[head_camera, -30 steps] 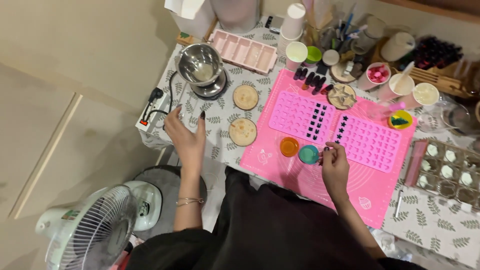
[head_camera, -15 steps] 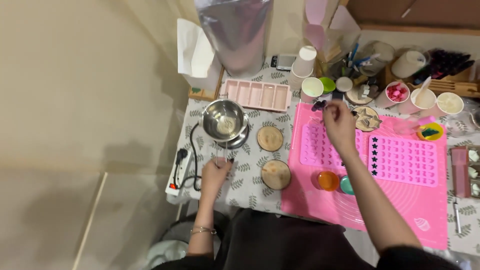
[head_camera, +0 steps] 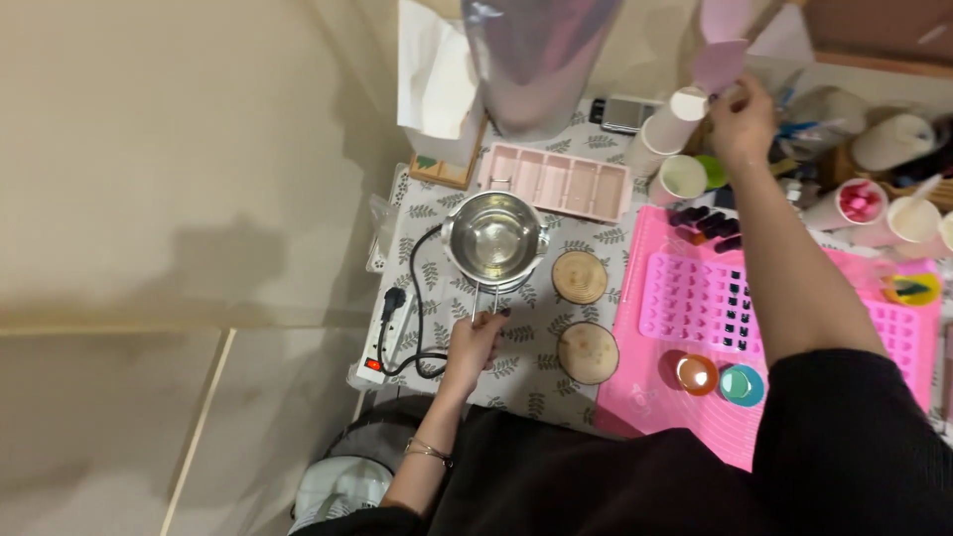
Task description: The person stirs a teal-colored wax mixture in a white cup with a spatula, then adds drops of dye from small bottles into the cup and continues stirring. They later set the cup down and handle small bottles on the table near a melting pot.
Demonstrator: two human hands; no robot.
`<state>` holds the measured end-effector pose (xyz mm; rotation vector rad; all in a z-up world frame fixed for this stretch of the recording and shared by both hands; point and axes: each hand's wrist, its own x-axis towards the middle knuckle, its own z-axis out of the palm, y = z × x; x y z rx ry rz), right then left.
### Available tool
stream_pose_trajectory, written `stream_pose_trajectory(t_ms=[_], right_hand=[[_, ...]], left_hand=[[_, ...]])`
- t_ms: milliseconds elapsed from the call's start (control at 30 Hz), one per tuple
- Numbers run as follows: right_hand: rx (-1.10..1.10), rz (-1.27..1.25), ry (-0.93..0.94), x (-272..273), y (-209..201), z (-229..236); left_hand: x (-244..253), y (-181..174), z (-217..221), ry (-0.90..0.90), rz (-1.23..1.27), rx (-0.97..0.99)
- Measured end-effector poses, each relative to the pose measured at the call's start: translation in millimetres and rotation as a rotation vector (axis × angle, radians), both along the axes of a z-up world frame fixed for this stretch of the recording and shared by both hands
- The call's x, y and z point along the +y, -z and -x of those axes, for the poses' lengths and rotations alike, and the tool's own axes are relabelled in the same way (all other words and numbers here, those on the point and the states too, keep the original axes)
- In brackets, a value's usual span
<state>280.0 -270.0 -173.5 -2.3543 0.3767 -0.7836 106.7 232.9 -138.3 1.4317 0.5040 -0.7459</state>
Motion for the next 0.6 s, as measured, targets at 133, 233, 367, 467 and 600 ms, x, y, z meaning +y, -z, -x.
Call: stream_pose_trajectory(t_ms=[133,233,367,467,600], right_hand=[[0.097,-0.135,0.002,-7.0,4.3,-1.7],[0.105,-0.092,-0.036,-12.0,5.0,0.9],[0.021,-0.035,-0.073,-5.7,-6.3,10.0],[0.015,0.000,-0.052,-0.3,-13.5,16.7],[0.022,-0.007,-0.048,-5.6,-6.1,22.3]], left_hand=[[2.9,7.8,-2.1,0.034,0.015,-0.038],[-0.7,13.6,-1.4,0.033,0.046,-0.077],[-5.6,14.5,0.2,0.025,0.002,-0.120],[-5.4,16.8,1.3,0.040,-0.045,-0.142],[-4.9,16.5,4.4,0.046,-0.084,-0.149]])
